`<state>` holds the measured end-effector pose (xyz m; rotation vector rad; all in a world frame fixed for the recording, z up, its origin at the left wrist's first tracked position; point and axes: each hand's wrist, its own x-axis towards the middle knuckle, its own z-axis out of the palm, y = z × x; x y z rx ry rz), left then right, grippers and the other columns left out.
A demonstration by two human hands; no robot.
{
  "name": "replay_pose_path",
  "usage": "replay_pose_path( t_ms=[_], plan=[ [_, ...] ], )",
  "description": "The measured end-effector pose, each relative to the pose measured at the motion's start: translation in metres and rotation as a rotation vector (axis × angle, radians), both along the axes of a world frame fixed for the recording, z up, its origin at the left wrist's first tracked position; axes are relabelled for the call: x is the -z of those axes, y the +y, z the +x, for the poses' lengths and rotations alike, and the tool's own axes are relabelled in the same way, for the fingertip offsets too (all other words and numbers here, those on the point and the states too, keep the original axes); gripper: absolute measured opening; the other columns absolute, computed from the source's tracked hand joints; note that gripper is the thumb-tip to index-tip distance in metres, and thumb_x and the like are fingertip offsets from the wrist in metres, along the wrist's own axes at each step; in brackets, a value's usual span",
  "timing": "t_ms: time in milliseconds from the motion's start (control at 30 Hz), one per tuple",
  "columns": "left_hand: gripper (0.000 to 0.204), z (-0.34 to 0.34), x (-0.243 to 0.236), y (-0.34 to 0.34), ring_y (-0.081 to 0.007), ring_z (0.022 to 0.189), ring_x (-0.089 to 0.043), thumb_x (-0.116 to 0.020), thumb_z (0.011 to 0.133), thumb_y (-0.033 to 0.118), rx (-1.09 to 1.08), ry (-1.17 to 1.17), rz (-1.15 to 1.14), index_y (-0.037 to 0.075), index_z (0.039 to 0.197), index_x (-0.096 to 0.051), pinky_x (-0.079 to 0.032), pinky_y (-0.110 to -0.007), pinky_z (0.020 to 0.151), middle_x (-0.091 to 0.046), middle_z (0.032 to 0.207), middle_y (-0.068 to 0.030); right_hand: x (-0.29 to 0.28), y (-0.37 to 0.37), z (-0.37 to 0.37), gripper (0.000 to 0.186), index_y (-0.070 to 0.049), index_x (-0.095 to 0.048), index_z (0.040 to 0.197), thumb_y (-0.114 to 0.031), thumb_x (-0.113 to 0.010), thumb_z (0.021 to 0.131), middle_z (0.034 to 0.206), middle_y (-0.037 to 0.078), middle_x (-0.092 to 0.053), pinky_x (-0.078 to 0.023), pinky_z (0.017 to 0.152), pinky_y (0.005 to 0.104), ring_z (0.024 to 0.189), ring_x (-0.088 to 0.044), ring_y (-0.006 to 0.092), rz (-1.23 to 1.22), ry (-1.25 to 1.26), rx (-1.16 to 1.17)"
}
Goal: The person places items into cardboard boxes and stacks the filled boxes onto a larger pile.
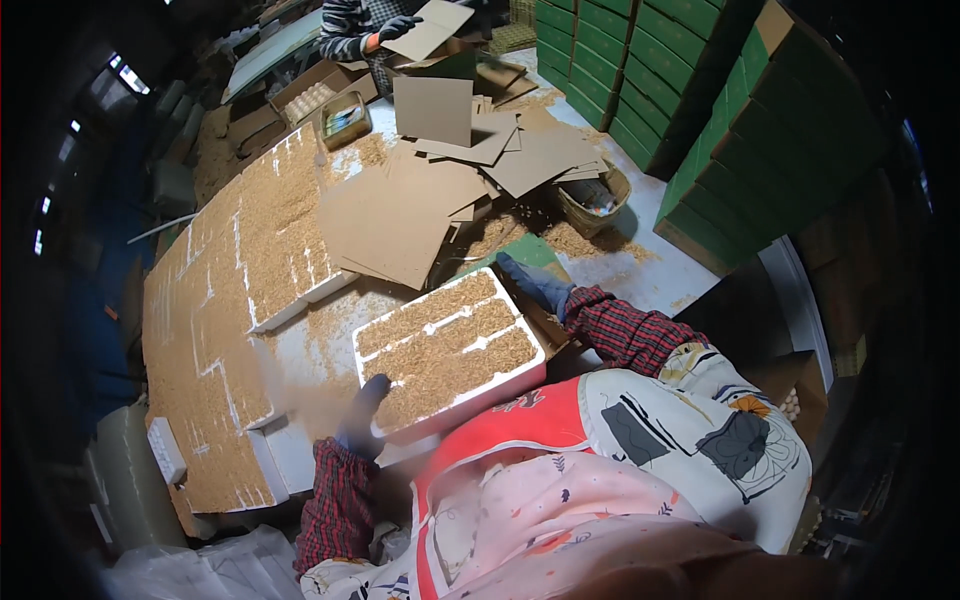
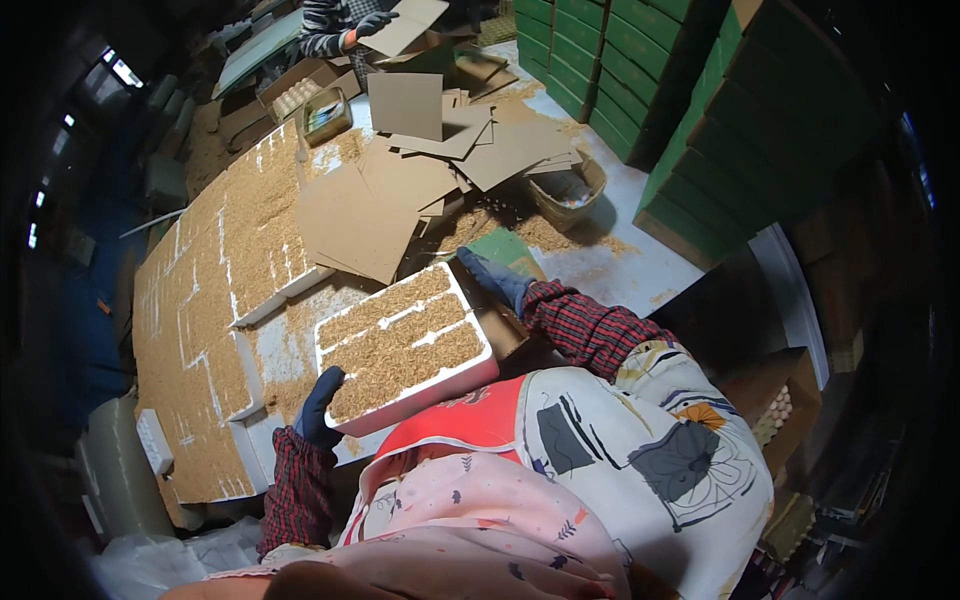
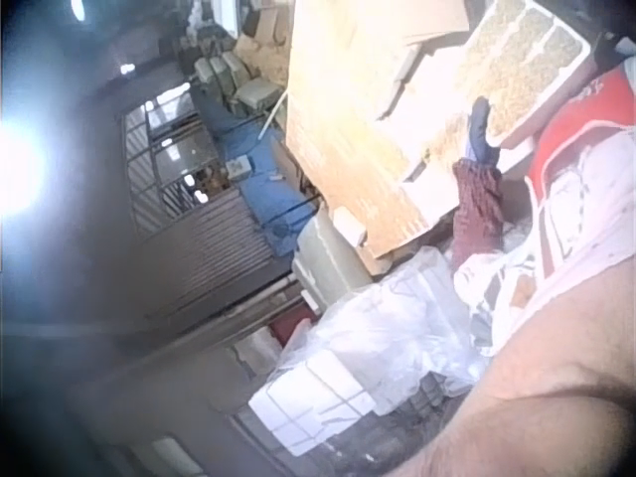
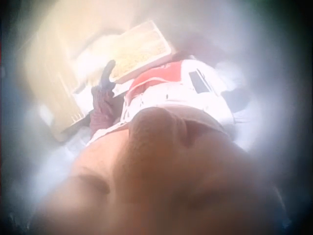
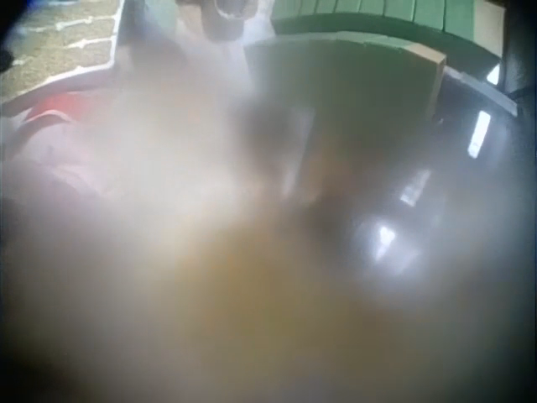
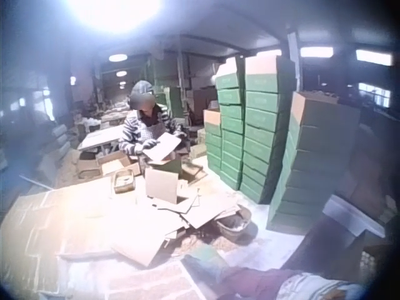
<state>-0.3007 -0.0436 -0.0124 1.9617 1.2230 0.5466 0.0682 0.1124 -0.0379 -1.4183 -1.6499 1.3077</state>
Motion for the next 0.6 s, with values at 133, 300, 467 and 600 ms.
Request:
replay_pose_path(
  t_ms=[133,300,467,600],
  plan=[
    [0.075,0.014,-0.007,0.027,-0.0270,0.133,-0.037,-0.066,0.075,-0.008,-0.142,0.040,-0.365,0.005,0.142,-0.035,-0.031,-0.041,0.109,-0.041,0.142,-0.0147,0.054,0.011,0.009,0.050,0.001,-0.059,0.115,-0.042,-0.039,0.099,0.113,0.011,-0.063,-0.046,0.088,0.0299,0.098,-0.059,0.0198,-0.103,0.107,-0.037],
    [0.055,0.065,-0.013,0.046,-0.0241,0.115,-0.052,-0.064,0.085,0.012,-0.249,-0.068,-0.342,0.001,0.133,-0.040,-0.043,-0.037,0.096,-0.053,0.123,-0.0142,0.023,-0.005,0.021,0.051,0.000,-0.057,0.118,-0.044,-0.041,0.098,0.118,0.012,-0.061,-0.044,0.091,0.0310,0.104,-0.058,0.0226,-0.049,0.018,-0.001],
    [0.058,0.125,0.008,0.039,-0.0163,0.083,-0.059,-0.068,0.084,0.026,-0.465,-0.475,-0.505,0.008,0.131,-0.039,-0.049,-0.032,0.073,-0.060,0.097,-0.0063,0.075,0.058,0.109,0.056,-0.005,-0.055,0.122,-0.049,-0.053,0.087,0.122,0.014,-0.057,-0.036,0.101,0.0381,0.113,-0.052,0.0291,0.475,-0.300,0.283],
    [0.066,0.128,0.014,0.048,-0.0191,0.081,-0.060,-0.069,0.082,0.036,-0.507,0.004,-0.663,0.008,0.132,-0.035,-0.049,-0.036,0.071,-0.061,0.094,-0.0095,0.113,0.090,0.188,0.044,-0.009,-0.061,0.109,-0.046,-0.054,0.085,0.107,0.014,-0.062,-0.043,0.089,0.0457,0.101,-0.059,0.0279,0.475,-1.135,0.147]
  ],
)
